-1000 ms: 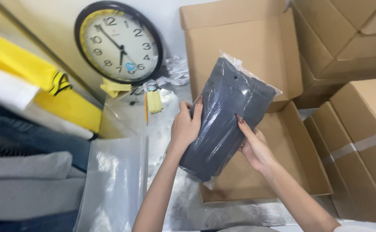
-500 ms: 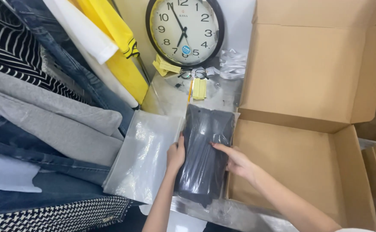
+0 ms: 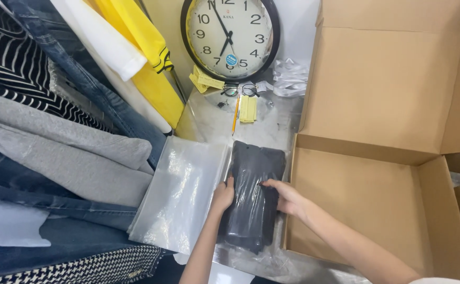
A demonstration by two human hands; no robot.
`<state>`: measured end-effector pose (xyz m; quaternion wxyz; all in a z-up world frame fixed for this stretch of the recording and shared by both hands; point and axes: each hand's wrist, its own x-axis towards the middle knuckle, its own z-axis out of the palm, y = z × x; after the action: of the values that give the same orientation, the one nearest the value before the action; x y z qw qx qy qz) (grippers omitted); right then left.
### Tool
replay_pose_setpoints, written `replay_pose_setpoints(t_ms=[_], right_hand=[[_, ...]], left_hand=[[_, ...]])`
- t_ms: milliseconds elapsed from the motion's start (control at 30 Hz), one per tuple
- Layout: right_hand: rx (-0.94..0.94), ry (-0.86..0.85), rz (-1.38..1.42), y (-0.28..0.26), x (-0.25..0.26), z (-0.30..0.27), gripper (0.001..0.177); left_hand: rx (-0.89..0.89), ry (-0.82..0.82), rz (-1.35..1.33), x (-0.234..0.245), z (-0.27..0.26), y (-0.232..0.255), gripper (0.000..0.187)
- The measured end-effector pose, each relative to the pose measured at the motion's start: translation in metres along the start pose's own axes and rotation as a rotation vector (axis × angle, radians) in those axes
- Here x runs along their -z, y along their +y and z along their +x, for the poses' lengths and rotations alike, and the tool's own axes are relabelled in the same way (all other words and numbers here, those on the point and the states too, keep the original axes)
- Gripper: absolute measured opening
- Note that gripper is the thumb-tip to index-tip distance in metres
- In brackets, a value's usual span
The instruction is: Packaging a black garment into a plastic bag and then into a cardboard box
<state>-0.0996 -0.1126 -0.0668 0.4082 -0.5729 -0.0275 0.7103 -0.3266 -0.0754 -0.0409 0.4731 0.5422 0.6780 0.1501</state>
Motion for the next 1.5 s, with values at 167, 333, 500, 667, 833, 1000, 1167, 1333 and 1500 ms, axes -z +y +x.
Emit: replay_pose_setpoints(t_ms=[167,333,500,667,833,1000,1167,1333,1500], right_hand=[[-0.035,-0.179,0.008,-0.024,-0.004,-0.053,0.114],[0.010,-0.258,0.097,-0.067,0.013,-0.089,0.098],[0.307,-0.234,0.131,-0.136,0.079,-0.117,0.012],[0.921,0.265,-0.022,-0.204,0.176,-0.150,0.070],[1.213,0.747,-0.415,-0.239,0.269,-0.164,0.064],[1.134,0.999,-0.672,-0.242,0.311,-0.155,0.065],[0.791,1.195,-1.029,-0.241,0.369,-0.110,0.042],[0.750,1.261,-1.090,-0.247,0.398,-0.084,0.025],[0.804,1.261,-1.094,-0.213,0.357,-0.115,0.029]], left_hand=[[-0.024,-0.055,0.099,0.009,-0.012,0.034,0.088],[-0.125,0.024,0.104,0.028,-0.046,0.126,0.082],[-0.398,0.075,-0.031,0.003,-0.049,0.194,0.074],[-0.585,0.053,0.000,-0.045,-0.029,0.234,0.073],[-0.640,0.034,0.024,-0.094,0.021,0.250,0.071],[-0.612,-0.012,0.067,-0.114,0.025,0.285,0.071],[-0.508,0.095,0.152,-0.130,0.040,0.300,0.058],[-0.521,0.180,0.225,-0.147,0.069,0.285,0.051],[-0.612,0.221,0.129,-0.149,0.020,0.271,0.057]])
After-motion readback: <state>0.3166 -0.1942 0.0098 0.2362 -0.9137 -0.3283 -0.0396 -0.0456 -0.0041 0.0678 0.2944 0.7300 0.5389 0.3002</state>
